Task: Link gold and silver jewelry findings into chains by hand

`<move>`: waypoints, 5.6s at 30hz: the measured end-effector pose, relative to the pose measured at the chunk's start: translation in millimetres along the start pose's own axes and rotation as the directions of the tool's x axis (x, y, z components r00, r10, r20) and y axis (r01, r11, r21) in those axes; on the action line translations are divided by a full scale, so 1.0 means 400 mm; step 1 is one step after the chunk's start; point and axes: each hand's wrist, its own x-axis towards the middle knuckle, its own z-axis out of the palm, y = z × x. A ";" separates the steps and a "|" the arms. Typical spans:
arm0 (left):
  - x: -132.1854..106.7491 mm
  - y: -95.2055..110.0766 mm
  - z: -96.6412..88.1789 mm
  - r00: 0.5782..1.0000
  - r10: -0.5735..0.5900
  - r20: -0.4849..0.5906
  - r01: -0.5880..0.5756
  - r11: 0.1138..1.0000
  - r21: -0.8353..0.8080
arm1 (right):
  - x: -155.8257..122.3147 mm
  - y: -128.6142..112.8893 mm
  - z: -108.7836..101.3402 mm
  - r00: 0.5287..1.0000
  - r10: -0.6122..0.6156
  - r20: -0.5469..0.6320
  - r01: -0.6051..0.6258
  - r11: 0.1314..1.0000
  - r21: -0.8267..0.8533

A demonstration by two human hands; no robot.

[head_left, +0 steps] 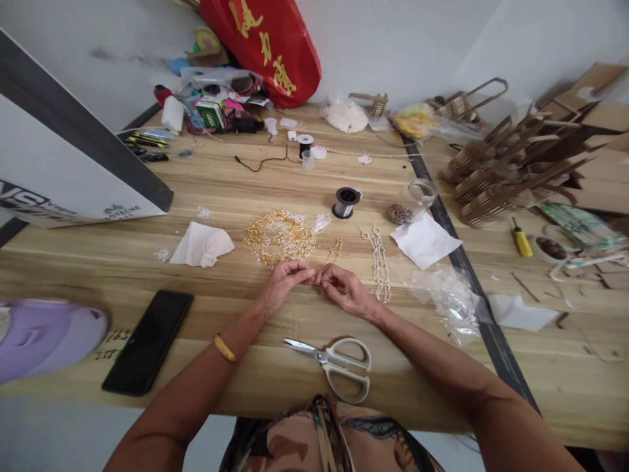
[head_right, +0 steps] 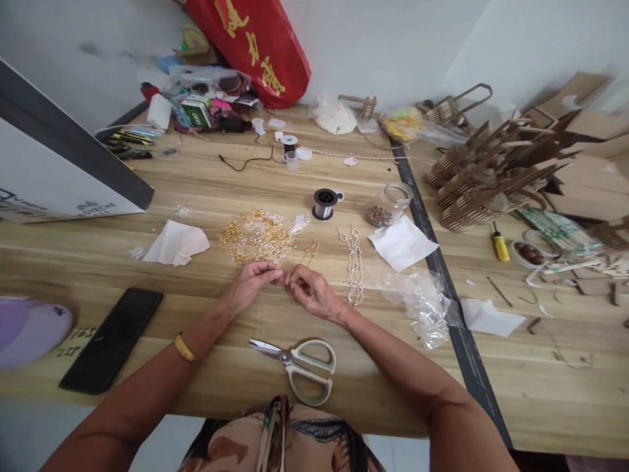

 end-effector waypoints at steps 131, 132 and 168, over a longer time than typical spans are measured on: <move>-0.017 -0.021 0.037 0.915 0.401 -0.044 -0.322 0.791 0.521 | 0.011 0.007 0.000 0.941 0.330 -0.074 -0.322 0.941 0.108; -0.019 -0.022 0.038 0.896 0.444 -0.033 -0.349 0.747 0.565 | 0.011 0.009 -0.001 0.940 0.334 -0.069 -0.325 0.938 0.118; -0.013 -0.006 0.023 0.933 0.353 0.066 -0.309 0.696 0.648 | 0.011 0.002 -0.006 0.964 0.233 -0.126 -0.245 0.966 -0.085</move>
